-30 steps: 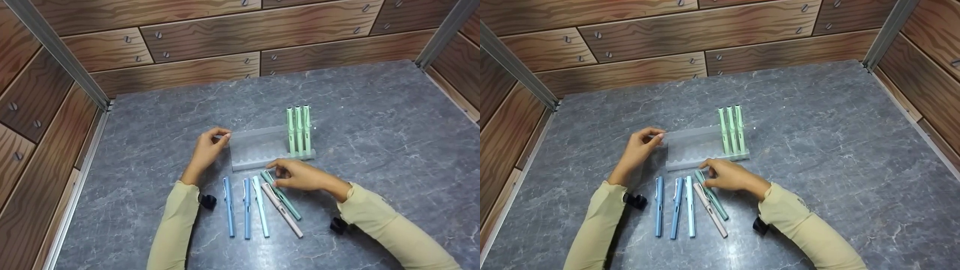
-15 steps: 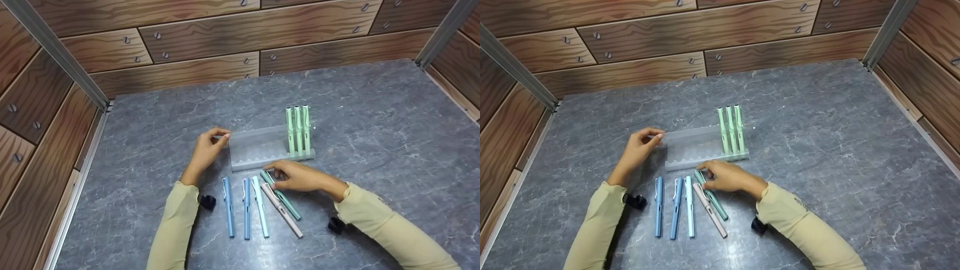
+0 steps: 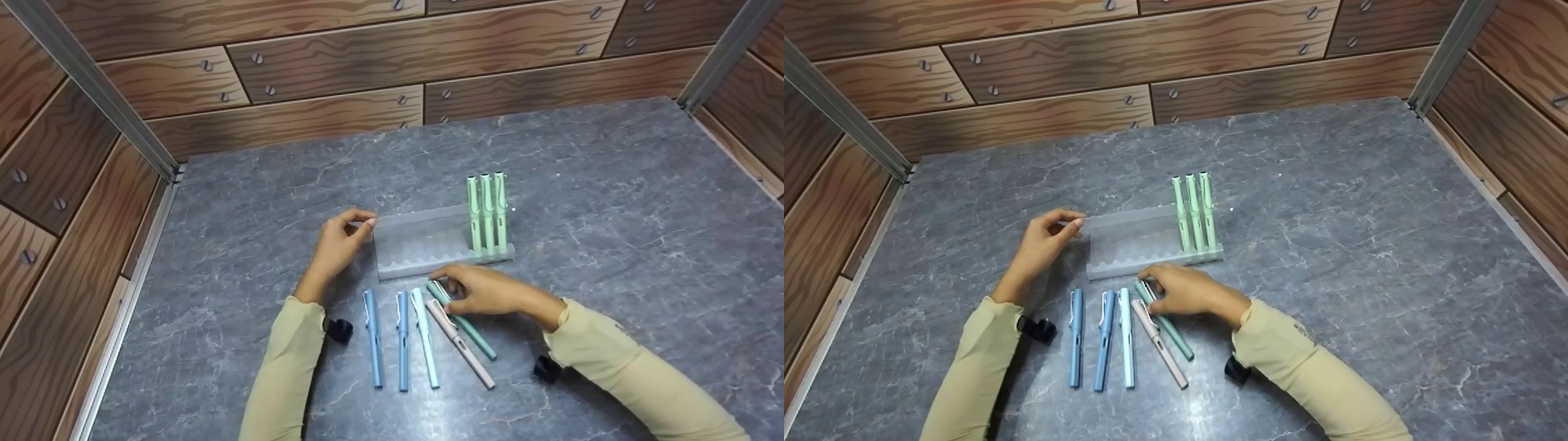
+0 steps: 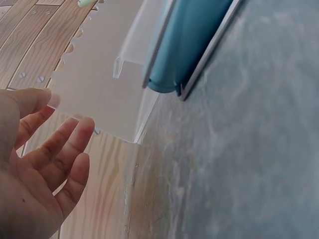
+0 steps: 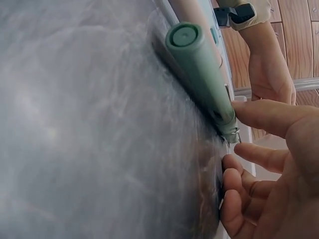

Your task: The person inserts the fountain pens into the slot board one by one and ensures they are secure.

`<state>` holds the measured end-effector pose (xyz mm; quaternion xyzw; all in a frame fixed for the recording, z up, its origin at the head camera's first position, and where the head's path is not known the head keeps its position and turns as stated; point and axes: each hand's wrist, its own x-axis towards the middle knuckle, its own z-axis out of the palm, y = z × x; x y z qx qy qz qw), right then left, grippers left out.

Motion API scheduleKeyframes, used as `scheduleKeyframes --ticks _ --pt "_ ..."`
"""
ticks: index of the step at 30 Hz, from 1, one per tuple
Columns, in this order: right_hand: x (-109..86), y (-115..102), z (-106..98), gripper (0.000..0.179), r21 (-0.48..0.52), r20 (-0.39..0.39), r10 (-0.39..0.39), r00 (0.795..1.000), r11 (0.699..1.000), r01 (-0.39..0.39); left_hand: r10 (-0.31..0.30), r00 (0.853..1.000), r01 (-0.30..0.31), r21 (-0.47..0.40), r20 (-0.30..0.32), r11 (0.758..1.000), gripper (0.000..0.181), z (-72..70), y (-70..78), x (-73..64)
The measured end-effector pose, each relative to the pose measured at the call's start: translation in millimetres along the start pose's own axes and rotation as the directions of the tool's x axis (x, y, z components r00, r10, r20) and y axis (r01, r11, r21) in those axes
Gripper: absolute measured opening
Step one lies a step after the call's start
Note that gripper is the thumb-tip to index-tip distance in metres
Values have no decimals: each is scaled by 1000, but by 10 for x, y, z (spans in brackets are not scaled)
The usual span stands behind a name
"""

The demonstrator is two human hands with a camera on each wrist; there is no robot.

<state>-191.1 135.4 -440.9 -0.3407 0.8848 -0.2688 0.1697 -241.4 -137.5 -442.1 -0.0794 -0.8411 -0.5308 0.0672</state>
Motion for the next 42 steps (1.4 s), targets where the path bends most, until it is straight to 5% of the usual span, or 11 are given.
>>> scheduleKeyframes --ticks 28,42 --pt "4 -30 -4 52 51 -3 48 999 998 -48 9 1000 -9 -16 7 1000 17 -7 2 -3" --pt "-78 -73 -131 54 166 -117 56 992 985 -36 13 1000 -12 -24 14 1000 17 -4 3 -7"
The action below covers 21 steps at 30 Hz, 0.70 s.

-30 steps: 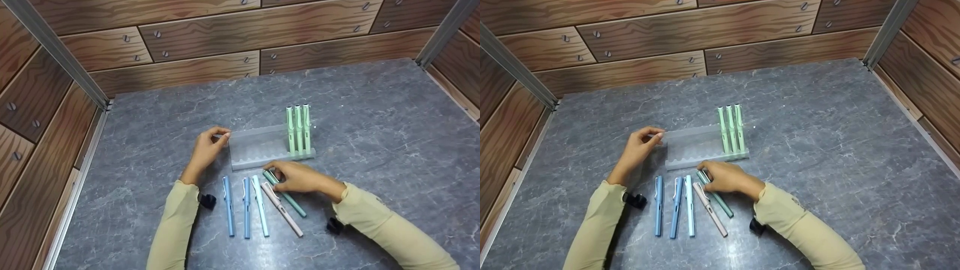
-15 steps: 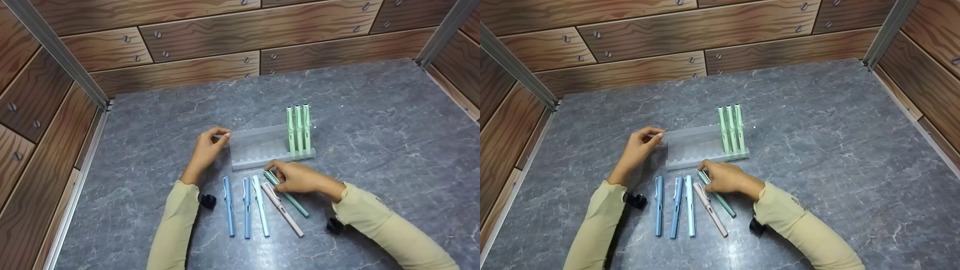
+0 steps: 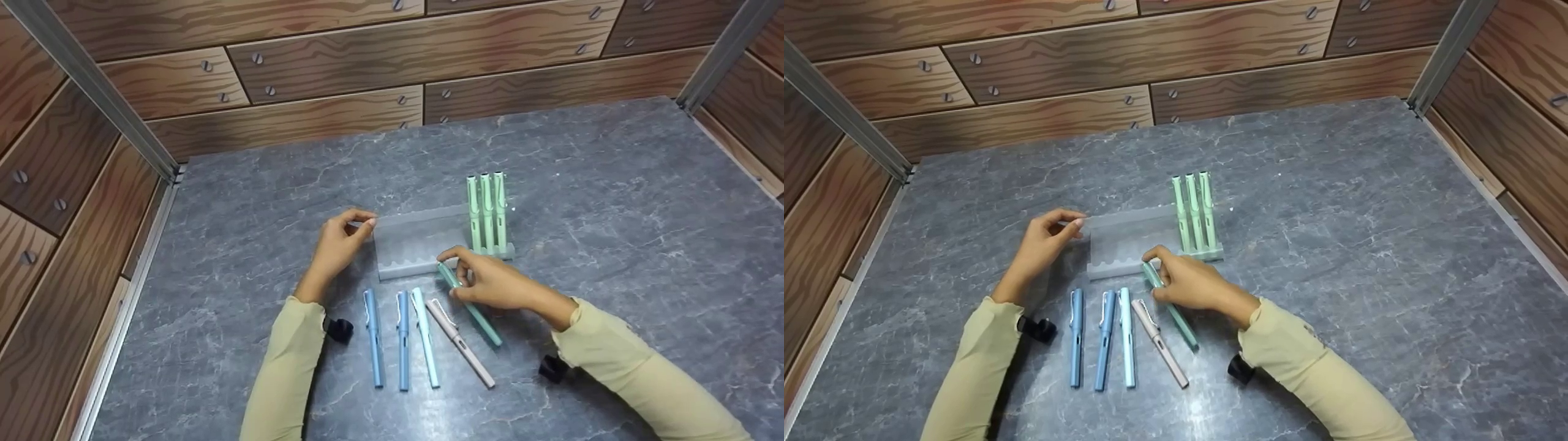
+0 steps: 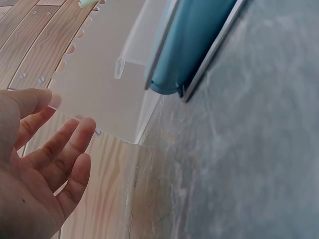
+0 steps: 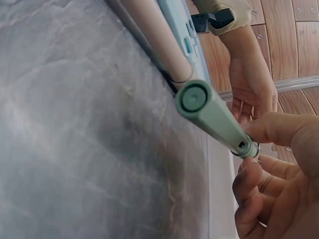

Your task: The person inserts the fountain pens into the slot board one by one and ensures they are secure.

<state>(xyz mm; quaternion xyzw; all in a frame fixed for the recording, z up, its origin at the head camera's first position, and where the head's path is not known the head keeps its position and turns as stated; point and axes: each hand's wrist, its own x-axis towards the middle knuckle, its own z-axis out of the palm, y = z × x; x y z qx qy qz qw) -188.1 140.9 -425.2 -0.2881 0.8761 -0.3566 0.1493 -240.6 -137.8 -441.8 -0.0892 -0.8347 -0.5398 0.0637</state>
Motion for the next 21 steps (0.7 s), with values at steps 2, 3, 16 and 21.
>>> scheduleKeyframes --ticks 2,3,16,21 --pt "-1 -3 -21 54 13 -13 1 1000 1000 -1 -1 1000 1 1 -3 1000 17 1 3 -3" --pt "-1 -7 -33 54 19 -20 0 1000 1000 1 -2 1000 2 1 -3 1000 17 0 6 -5" --pt "8 -53 -171 56 78 -148 18 989 997 -7 -22 1000 22 15 -3 1000 17 0 9 -8" --pt "21 -91 -270 56 67 -240 27 970 998 -12 -22 1000 22 7 3 1000 17 -2 11 -4"
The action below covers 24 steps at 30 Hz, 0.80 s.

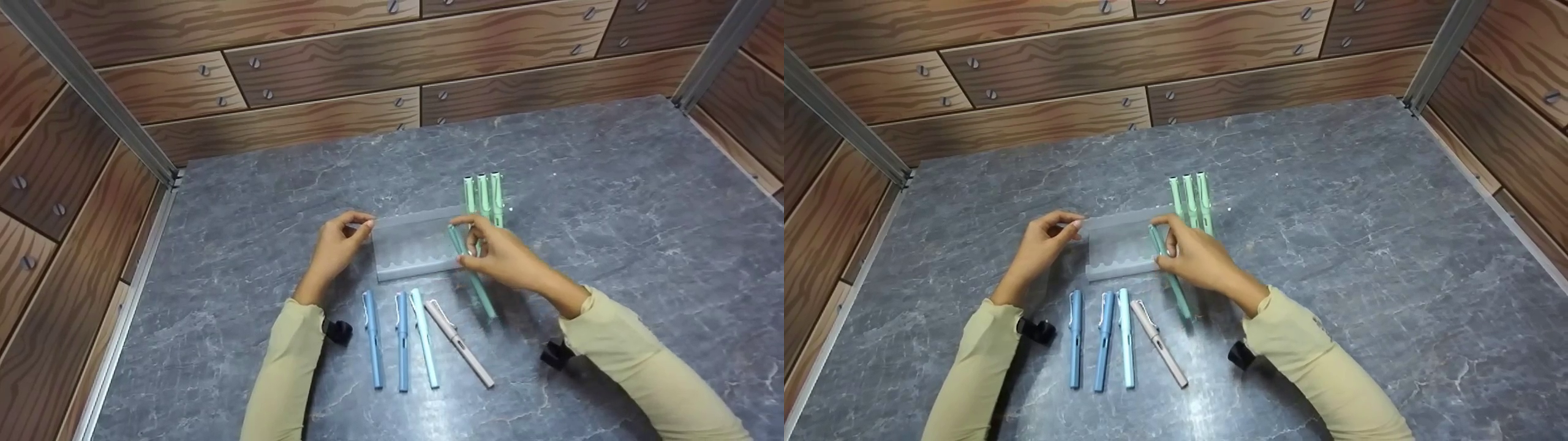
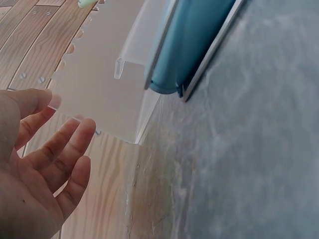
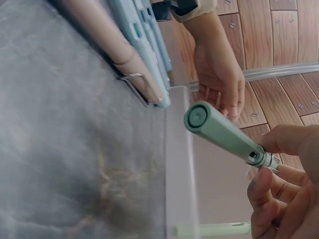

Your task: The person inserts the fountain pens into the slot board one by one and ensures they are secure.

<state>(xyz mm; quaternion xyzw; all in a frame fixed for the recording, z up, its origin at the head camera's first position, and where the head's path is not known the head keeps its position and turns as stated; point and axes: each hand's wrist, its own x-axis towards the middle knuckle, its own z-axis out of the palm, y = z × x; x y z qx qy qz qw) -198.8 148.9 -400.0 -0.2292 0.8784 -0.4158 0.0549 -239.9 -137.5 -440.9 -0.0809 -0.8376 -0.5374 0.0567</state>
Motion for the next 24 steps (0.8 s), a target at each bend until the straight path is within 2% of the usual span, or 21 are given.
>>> scheduleKeyframes --ticks 7,10,16,24 --pt "62 -80 -97 58 46 -78 8 997 999 -5 22 1000 -22 23 -3 1000 18 -2 -12 -2" --pt "82 -88 -101 58 33 -109 1 994 999 3 37 999 -36 20 -8 999 18 2 -7 1" --pt "118 -89 -86 54 -51 -194 -52 980 998 43 40 999 -40 14 -5 999 18 5 -6 4" --pt "169 -125 -82 55 -224 -305 -133 943 972 65 28 1000 -28 -5 -2 1000 17 3 -6 2"
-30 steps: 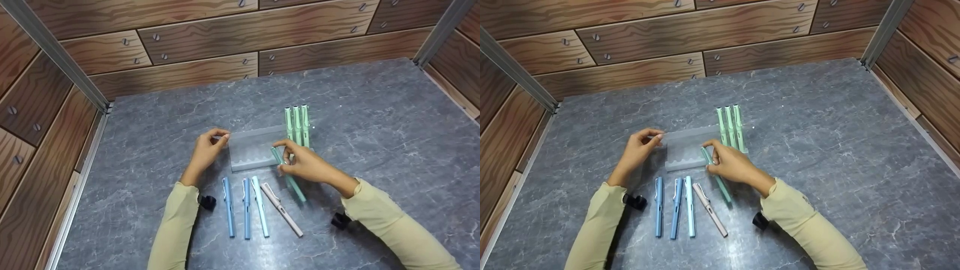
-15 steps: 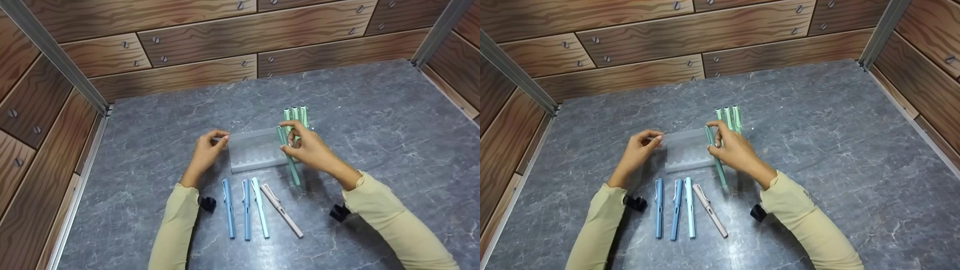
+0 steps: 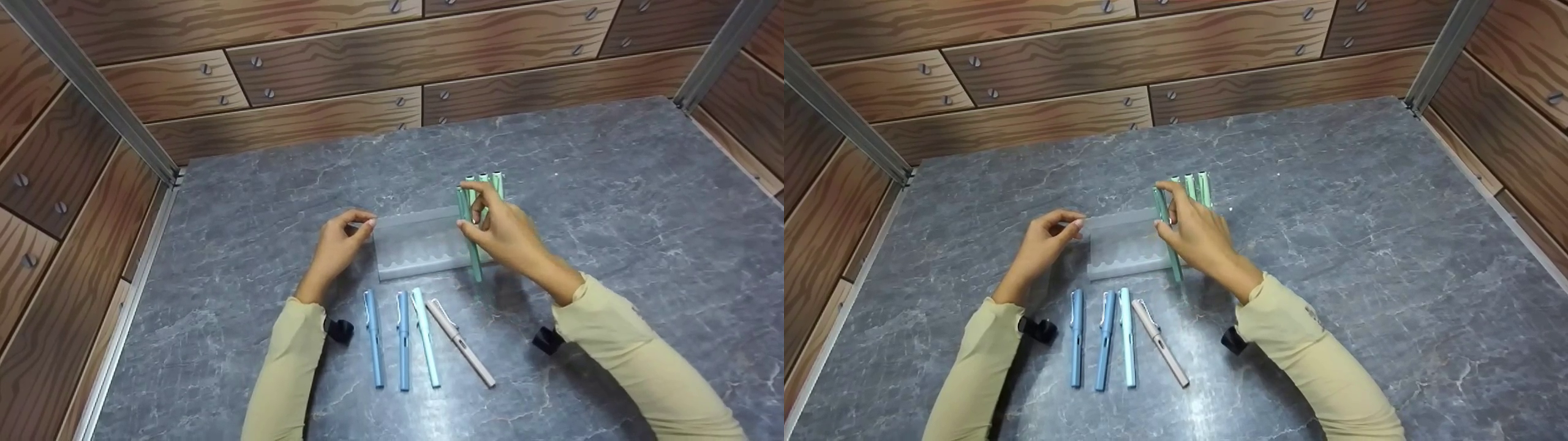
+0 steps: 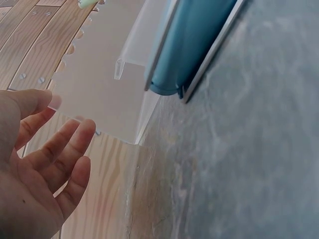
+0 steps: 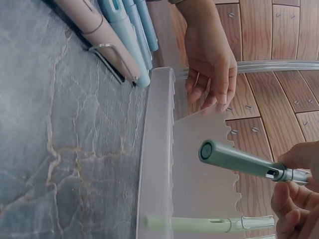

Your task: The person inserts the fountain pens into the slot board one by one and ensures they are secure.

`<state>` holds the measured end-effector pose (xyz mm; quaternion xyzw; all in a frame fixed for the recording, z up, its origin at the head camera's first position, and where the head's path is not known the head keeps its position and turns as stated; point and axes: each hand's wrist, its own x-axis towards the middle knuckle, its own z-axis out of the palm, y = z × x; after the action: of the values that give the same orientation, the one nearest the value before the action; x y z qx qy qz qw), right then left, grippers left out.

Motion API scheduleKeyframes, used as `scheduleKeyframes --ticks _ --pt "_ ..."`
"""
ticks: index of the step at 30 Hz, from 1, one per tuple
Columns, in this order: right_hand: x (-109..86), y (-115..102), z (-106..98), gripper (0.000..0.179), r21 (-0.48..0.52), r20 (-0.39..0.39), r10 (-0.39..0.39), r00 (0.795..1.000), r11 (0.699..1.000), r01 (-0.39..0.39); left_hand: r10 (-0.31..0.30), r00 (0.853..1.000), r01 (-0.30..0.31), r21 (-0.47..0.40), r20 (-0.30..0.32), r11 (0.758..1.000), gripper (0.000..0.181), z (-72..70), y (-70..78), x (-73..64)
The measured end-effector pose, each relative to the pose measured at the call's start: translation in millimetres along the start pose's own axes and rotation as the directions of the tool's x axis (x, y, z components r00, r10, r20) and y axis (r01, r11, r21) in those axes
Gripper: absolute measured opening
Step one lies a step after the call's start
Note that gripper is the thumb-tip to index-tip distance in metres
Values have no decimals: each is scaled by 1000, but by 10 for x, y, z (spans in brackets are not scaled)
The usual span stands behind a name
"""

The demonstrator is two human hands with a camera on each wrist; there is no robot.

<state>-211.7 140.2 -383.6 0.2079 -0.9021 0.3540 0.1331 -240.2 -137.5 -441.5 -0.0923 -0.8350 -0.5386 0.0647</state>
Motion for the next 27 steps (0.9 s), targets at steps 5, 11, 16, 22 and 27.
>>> scheduleKeyframes --ticks 5,11,16,22,27 --pt "29 3 8 53 -52 -32 -13 999 999 11 -7 1000 7 3 4 1000 17 1 -5 8" --pt "56 17 14 53 -108 -60 -27 998 994 20 -29 1000 29 -2 11 1000 19 -8 -6 6" --pt "82 37 43 53 -137 -102 -41 994 990 27 -13 1000 13 10 1 1000 18 -8 -6 4" --pt "106 74 103 53 -142 -154 -57 986 989 35 -16 1000 16 17 -3 1000 18 -7 0 0" --pt "115 123 171 54 -164 -195 -62 979 986 30 -17 1000 17 15 2 1000 18 -6 2 2"
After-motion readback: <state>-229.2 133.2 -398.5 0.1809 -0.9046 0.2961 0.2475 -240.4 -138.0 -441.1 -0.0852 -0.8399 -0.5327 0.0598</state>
